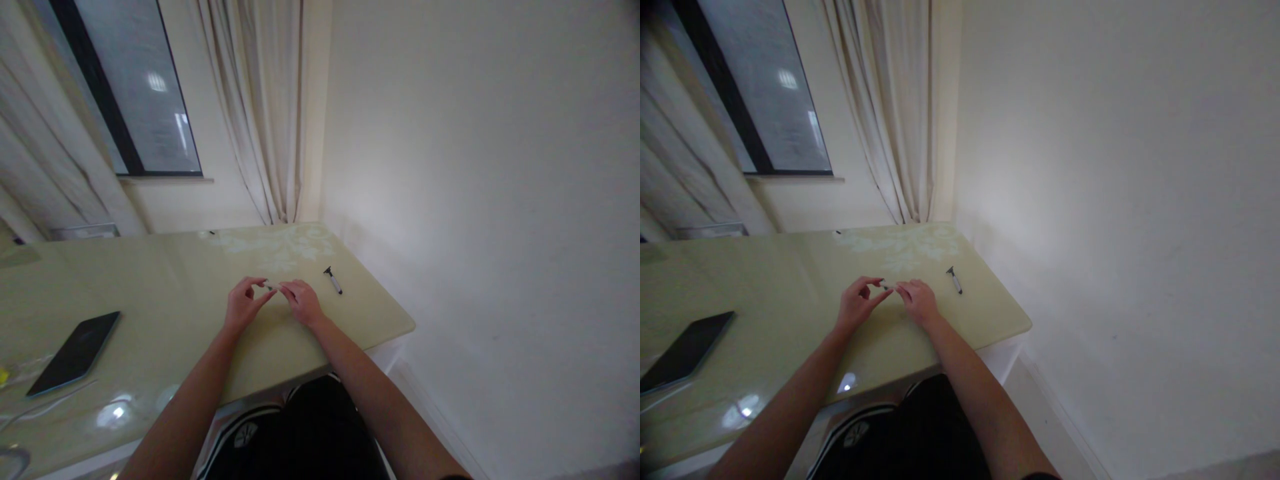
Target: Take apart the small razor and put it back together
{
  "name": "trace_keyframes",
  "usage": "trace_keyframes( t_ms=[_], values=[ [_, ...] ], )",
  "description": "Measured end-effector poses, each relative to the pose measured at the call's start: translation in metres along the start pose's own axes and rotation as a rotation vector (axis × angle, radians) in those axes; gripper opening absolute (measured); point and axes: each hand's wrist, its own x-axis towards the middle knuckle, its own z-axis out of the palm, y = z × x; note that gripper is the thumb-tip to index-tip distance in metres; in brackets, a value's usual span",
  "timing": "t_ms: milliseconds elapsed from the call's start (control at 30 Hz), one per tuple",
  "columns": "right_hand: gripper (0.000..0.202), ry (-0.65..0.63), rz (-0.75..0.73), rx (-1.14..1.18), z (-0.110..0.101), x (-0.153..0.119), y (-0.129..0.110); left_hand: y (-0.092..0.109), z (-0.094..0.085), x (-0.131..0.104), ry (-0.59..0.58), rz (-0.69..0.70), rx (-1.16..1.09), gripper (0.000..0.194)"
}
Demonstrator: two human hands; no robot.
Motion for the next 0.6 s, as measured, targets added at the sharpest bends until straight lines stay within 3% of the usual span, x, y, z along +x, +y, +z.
trace_keyframes(
  t_ms=[333,467,600],
  values=[
    [0.036,0.024,0.041,-0.025,-0.0002,-0.0006,0.0002,-0.0007,-0.0008,0.0008,0.023,-0.003,-0.003,0.038],
    [0.034,-0.017,-0.036,-0.010,-0.0020,-0.0011,-0.0036,0.0000,-0.0006,0.0009,0.003,-0.013,-0.002,0.039],
    [0.035,0.002,0.025,-0.045,-0.0025,-0.0008,-0.0046,0.0000,-0.0010,0.0004,0.003,-0.021,0.009,0.040]
  ],
)
